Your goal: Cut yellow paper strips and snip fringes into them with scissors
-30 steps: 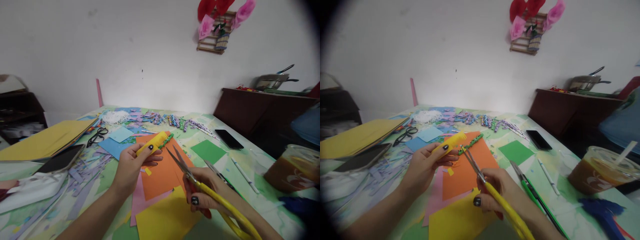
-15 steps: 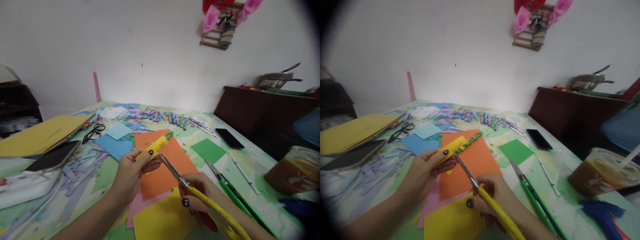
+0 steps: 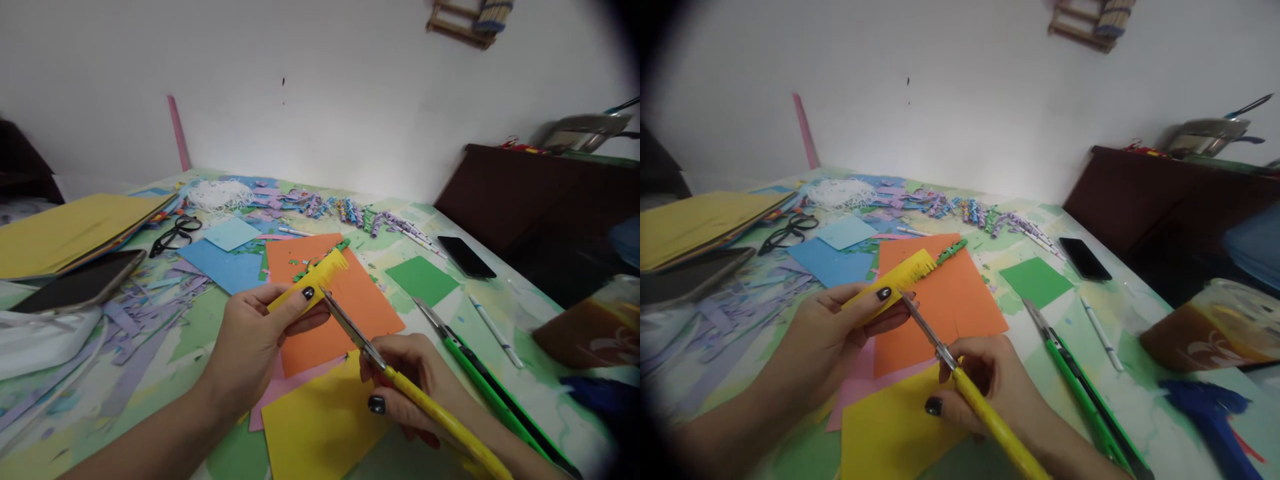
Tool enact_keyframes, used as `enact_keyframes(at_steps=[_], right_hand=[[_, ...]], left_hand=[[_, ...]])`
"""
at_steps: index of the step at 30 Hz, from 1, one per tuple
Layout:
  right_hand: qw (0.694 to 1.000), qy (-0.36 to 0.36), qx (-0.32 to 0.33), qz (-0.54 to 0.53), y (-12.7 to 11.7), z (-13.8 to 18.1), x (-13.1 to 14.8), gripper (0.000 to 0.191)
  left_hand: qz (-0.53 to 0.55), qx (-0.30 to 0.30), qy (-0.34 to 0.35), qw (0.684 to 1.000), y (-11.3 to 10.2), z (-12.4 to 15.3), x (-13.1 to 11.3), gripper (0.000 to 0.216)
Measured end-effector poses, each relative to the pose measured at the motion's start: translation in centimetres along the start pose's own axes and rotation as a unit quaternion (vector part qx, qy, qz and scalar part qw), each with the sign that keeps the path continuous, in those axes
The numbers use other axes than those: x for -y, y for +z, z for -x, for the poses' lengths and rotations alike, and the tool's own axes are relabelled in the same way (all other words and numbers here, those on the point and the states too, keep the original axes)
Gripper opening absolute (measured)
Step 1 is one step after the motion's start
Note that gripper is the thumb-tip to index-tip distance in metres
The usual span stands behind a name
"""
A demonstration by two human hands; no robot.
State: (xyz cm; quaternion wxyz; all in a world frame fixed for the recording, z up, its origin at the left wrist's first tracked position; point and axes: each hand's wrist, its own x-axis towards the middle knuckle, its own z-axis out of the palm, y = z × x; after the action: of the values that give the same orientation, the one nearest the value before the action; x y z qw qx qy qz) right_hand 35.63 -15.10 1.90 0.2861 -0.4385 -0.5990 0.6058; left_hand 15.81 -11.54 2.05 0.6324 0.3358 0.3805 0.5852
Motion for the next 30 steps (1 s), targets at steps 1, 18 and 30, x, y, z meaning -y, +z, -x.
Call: enact_keyframes(at_steps=[1, 18, 30], right_hand=[[1.000, -0.001, -0.002, -0.004, 0.07, -0.01, 0.06, 0.035], [0.999, -0.020, -0.006, -0.037, 0.35, 0.01, 0.43, 0.036], [0.998, -0.035, -0.009, -0.056, 0.38, -0.20, 0.09, 0.033]], left_hand=[[-0.001, 0.001, 0.001, 1.000, -0.01, 0.08, 0.04, 0.012], [0.008, 0.012, -0.014, 1.000, 0.34, 0.51, 0.19, 0.008], [0.013, 0.015, -0.012, 1.000, 0.29, 0.34, 0.26, 0.007]])
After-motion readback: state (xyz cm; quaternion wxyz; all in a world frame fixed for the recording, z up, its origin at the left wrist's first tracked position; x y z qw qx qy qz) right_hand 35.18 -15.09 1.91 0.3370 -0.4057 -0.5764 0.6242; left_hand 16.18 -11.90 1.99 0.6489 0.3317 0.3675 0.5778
